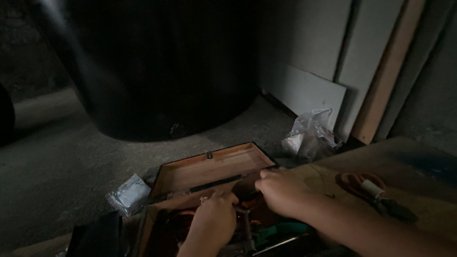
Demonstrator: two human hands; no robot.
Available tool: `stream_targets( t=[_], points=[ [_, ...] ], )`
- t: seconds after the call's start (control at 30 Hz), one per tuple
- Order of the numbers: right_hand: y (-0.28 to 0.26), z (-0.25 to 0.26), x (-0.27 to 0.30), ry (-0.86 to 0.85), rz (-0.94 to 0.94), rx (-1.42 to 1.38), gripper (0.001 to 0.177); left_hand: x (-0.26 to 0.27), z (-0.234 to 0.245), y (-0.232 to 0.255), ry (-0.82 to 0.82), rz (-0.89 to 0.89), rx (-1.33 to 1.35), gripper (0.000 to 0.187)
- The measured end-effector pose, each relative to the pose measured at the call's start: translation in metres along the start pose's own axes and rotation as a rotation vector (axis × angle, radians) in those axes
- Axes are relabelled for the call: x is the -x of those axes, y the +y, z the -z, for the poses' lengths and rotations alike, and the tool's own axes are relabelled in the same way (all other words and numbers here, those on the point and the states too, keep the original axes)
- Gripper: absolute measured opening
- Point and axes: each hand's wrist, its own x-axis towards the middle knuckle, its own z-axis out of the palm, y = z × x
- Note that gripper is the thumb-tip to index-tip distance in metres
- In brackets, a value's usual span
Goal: The person sorts and arranges various hand tools inside a wooden toolbox. They pick up items such as pliers, wrenches, and screwdrivers, inspect them briefly, and place them into the box.
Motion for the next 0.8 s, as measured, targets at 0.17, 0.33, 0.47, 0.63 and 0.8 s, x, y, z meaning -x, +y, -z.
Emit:
stream_targets(
  t=[0.17, 0.33, 0.47, 0.63, 0.8],
  points=[
    [0.003, -0.006, 0.004, 0.096, 0.026, -0.280, 0.021, 0.000, 0.005, 0.000, -0.032, 0.043, 0.031, 0.026],
    [0.023, 0.002, -0.004, 0.273, -0.166, -0.697, 0.020, -0.002, 0.006, -0.001, -0.054, 0.086, 0.023, 0.025],
    [0.082, 0.030, 0.017, 0.319, -0.180, -0.895, 0.020, -0.011, 0.006, -0.007, -0.170, -0.230, -0.544, 0.026],
    [0.116, 0.036, 0.062, 0.162, -0.243, -0.886, 0.023, -0.012, 0.003, 0.004, 0.032, -0.063, 0.056, 0.026],
    [0.117, 0.028, 0.107, -0.075, -0.449, -0.610, 0.026, -0.008, 0.023, 0.048, 0.077, -0.184, -0.018, 0.030]
  ],
)
